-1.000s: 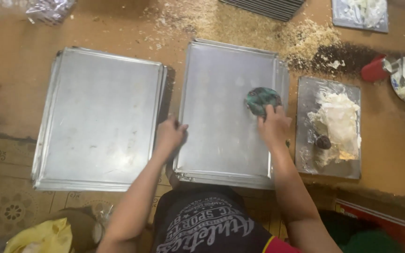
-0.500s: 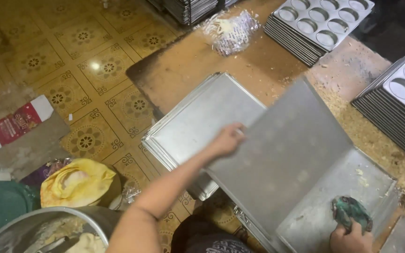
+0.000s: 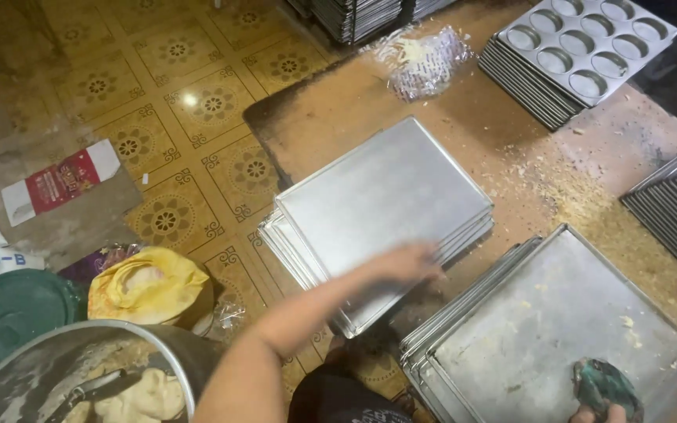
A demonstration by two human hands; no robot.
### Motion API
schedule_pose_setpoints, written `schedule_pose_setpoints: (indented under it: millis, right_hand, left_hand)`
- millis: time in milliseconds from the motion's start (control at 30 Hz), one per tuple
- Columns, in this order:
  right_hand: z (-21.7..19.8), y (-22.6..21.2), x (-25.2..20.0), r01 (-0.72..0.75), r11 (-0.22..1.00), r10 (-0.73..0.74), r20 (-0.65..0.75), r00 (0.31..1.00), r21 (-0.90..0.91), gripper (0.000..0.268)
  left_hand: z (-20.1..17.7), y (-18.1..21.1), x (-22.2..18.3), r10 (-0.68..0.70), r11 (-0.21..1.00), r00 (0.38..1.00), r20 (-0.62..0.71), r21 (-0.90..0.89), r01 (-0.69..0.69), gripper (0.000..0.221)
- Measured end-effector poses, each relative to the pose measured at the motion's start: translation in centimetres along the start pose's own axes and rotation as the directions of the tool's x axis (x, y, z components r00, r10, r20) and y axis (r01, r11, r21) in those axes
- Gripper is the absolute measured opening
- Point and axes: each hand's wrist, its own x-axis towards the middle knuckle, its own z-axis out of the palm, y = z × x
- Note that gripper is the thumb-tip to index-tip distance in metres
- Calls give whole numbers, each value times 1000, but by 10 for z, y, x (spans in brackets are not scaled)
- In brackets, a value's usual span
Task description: Cleaning residue off metal baking trays using a scraper and stacking them in a bakery production area.
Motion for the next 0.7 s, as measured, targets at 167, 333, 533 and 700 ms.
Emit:
schedule_pose_setpoints:
  millis: [167, 333, 533, 700]
  right_hand:
    - [-75, -26, 4, 21, 990, -44, 165, 985, 143, 38]
    - [-32, 39, 9, -154, 966, 69, 363, 929, 210, 30]
    - [-96, 52, -4, -38, 905, 49, -13, 999, 423, 50]
    - [-76, -129, -4, 437, 808, -442, -83, 893, 396, 23]
  left_hand:
    - [135, 44, -5, -62, 926, 948, 312, -336, 171, 122]
    - [133, 74, -12, -365, 873, 911, 190, -271, 406, 88]
    - [127, 68, -48, -496, 843, 846, 194, -124, 523, 88]
    - [119, 102, -41, -533, 815, 816, 225, -123, 567, 85]
